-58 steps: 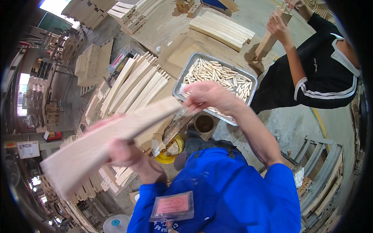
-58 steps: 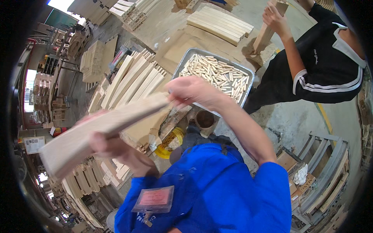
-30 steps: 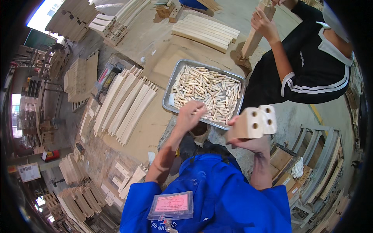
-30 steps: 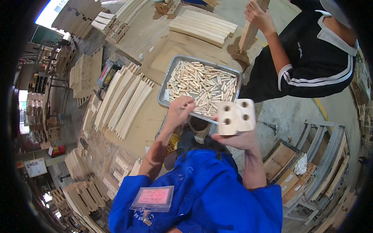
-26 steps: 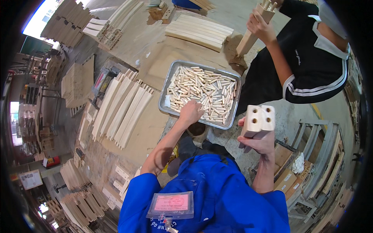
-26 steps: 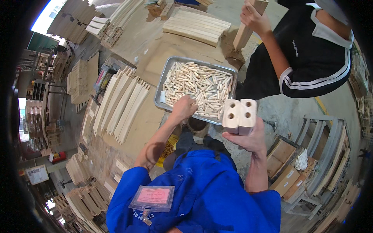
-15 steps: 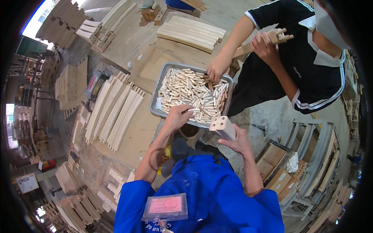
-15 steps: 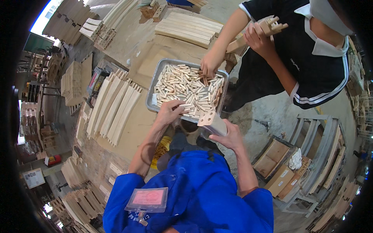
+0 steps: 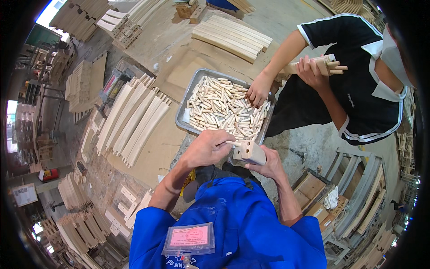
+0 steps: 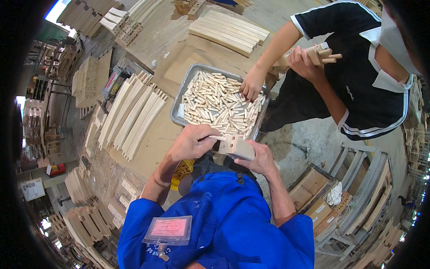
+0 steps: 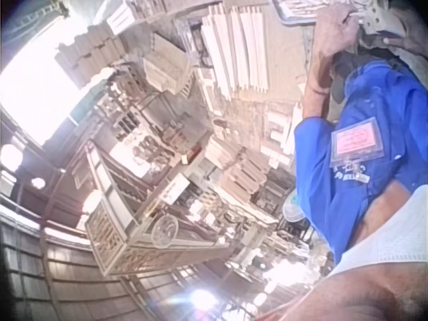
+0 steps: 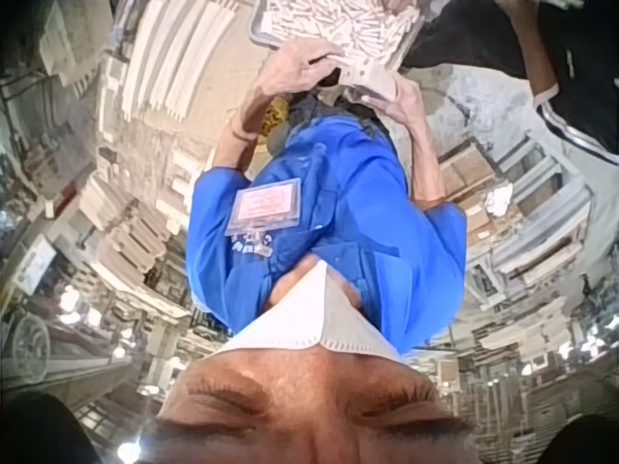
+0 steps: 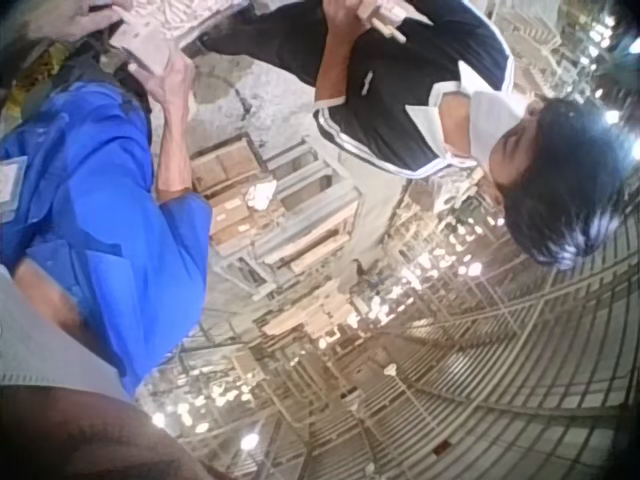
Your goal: The person inserts small cylindrical wooden dowels into pre-drilled holes in rectangular wooden pieces. They repeatedly pick dowels from a metal tray, insert them into the holes, and place the completed pieces onto a stack. A coworker performs a similar task nearby.
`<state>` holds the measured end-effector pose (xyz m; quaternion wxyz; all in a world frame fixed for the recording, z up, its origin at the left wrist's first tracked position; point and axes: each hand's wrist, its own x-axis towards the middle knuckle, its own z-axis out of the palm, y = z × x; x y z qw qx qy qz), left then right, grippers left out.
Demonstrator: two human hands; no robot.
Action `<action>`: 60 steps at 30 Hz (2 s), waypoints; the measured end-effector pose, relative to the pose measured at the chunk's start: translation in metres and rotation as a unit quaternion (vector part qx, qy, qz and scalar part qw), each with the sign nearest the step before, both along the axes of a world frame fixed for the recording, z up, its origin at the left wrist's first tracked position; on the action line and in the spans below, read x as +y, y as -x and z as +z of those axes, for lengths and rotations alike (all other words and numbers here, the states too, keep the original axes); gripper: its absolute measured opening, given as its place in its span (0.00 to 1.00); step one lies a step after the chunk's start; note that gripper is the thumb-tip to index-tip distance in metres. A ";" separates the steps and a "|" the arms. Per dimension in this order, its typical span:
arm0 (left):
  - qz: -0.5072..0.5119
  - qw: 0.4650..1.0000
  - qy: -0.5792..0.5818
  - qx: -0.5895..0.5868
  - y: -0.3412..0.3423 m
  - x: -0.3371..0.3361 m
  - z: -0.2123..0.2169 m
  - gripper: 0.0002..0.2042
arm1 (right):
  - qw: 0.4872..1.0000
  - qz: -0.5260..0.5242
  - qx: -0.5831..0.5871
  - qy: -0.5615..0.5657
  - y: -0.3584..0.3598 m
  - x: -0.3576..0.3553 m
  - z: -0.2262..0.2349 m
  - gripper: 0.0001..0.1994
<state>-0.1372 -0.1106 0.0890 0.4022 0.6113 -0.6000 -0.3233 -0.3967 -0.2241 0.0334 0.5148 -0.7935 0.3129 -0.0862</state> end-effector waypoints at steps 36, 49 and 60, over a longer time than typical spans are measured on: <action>0.170 0.935 -0.215 -0.224 -0.020 -0.047 -0.149 0.13 | 0.993 -0.106 0.044 -0.017 0.020 -0.001 -0.011 0.28; 0.065 0.973 -0.174 0.140 0.028 0.000 -0.013 0.08 | 0.993 -0.091 0.020 0.078 0.014 0.013 -0.015 0.28; 0.186 0.884 -0.128 0.408 0.048 0.011 -0.037 0.12 | 0.991 -0.112 0.007 0.067 -0.001 0.022 -0.011 0.29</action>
